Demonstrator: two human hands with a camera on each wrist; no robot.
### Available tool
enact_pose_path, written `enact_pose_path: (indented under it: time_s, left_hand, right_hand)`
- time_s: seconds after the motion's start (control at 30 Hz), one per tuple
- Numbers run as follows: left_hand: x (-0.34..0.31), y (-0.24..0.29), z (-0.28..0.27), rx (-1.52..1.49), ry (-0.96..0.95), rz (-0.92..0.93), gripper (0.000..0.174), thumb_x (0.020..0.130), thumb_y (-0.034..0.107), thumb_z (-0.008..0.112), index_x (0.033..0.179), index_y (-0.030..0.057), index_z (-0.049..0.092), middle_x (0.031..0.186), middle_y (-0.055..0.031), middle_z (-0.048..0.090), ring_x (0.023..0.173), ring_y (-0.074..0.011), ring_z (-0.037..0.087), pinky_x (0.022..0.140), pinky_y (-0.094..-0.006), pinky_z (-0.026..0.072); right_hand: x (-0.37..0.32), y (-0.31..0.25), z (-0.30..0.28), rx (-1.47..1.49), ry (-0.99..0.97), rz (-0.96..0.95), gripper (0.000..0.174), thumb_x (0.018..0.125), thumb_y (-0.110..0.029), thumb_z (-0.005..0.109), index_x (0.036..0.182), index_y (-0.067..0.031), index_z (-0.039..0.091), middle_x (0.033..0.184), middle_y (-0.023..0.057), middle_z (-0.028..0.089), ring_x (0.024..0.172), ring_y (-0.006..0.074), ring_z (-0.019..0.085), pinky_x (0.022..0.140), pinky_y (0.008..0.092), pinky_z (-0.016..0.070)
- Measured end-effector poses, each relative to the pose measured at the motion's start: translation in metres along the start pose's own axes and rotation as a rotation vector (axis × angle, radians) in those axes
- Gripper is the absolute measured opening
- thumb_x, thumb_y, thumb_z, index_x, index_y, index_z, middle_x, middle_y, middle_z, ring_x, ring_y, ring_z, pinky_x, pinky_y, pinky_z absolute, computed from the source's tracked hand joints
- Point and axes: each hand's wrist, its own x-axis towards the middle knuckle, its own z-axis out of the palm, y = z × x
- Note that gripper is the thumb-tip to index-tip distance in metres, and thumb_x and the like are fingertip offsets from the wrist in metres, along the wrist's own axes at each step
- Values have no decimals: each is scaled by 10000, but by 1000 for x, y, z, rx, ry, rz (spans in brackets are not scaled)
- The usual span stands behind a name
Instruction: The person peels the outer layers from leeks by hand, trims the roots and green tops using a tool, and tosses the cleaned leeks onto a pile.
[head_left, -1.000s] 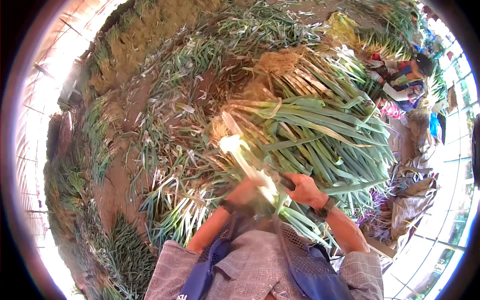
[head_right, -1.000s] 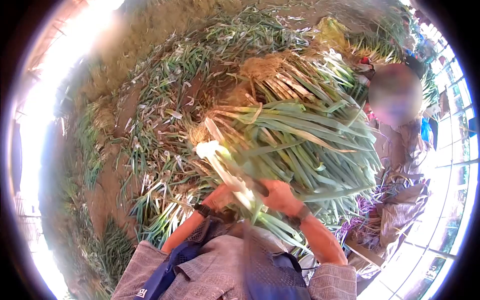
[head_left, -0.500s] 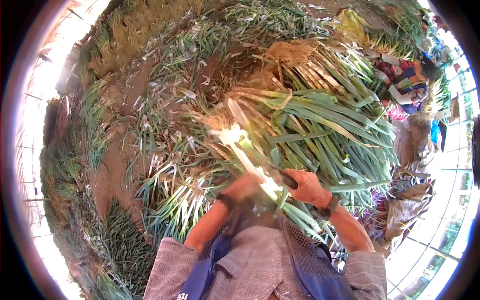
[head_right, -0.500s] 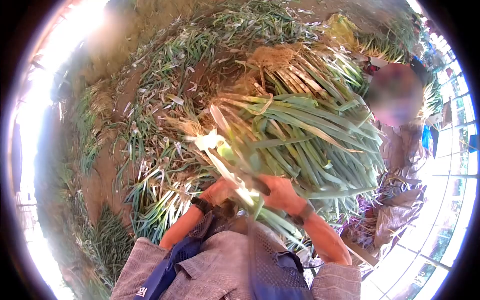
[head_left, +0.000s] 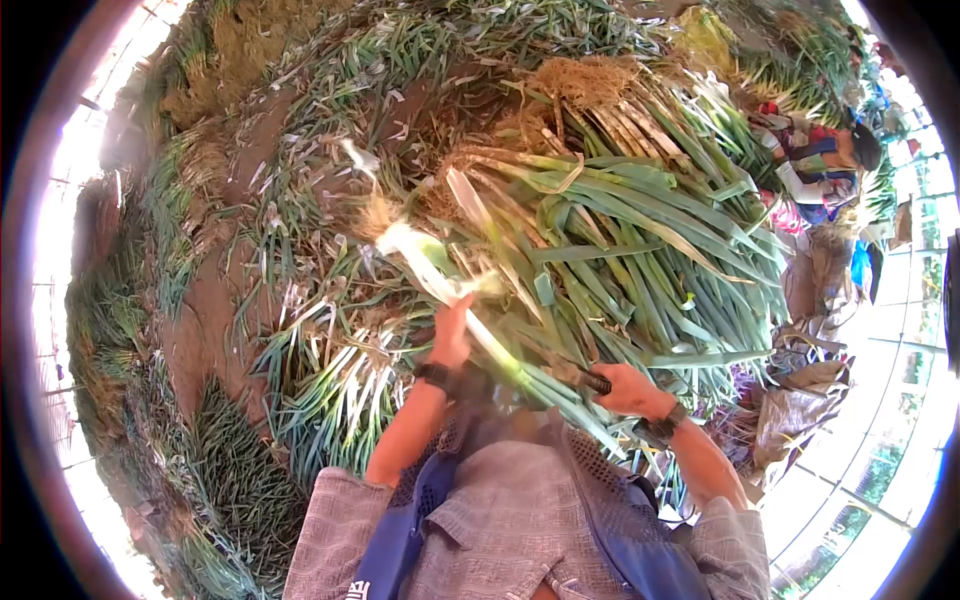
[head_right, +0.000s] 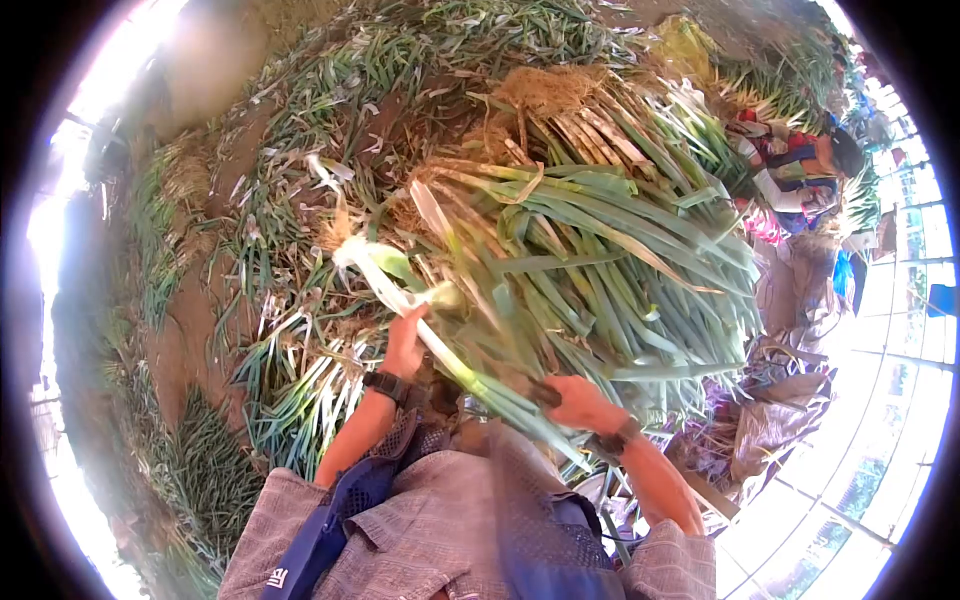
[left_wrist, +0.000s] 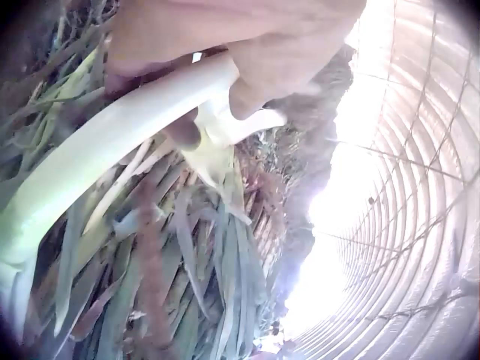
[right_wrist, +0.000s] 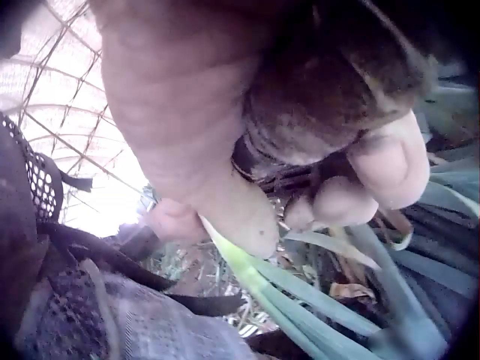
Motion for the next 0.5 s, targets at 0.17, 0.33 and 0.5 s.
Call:
enact_pose_path:
  time_s: [0.17, 0.33, 0.5]
  left_hand:
    - [15, 52, -10, -186, 166, 155, 321, 934, 406, 614, 935, 111, 488, 688, -33, 499, 527, -173, 519, 443, -391, 478]
    - [25, 153, -62, -13, 419, 648, 430, 960, 460, 546, 1071, 46, 519, 788, -66, 550, 518, -145, 533, 362, -297, 457]
    - [10, 255, -173, 423, 757, 750, 539, 985, 506, 462, 1064, -22, 538, 791, -114, 563, 640, -279, 556, 559, -419, 457]
  right_hand:
    - [-11, 36, 12, 21, 108, 103, 300, 746, -207, 647, 1011, -65, 644, 785, 214, 643, 734, 384, 629, 659, 445, 487]
    - [6, 45, 15, -97, 161, 176, 337, 735, -201, 630, 1033, -43, 635, 861, 249, 659, 851, 423, 634, 747, 495, 488]
    - [35, 52, 25, -133, 108, 211, 351, 737, -191, 605, 1050, -35, 633, 905, 250, 666, 895, 438, 626, 791, 507, 489]
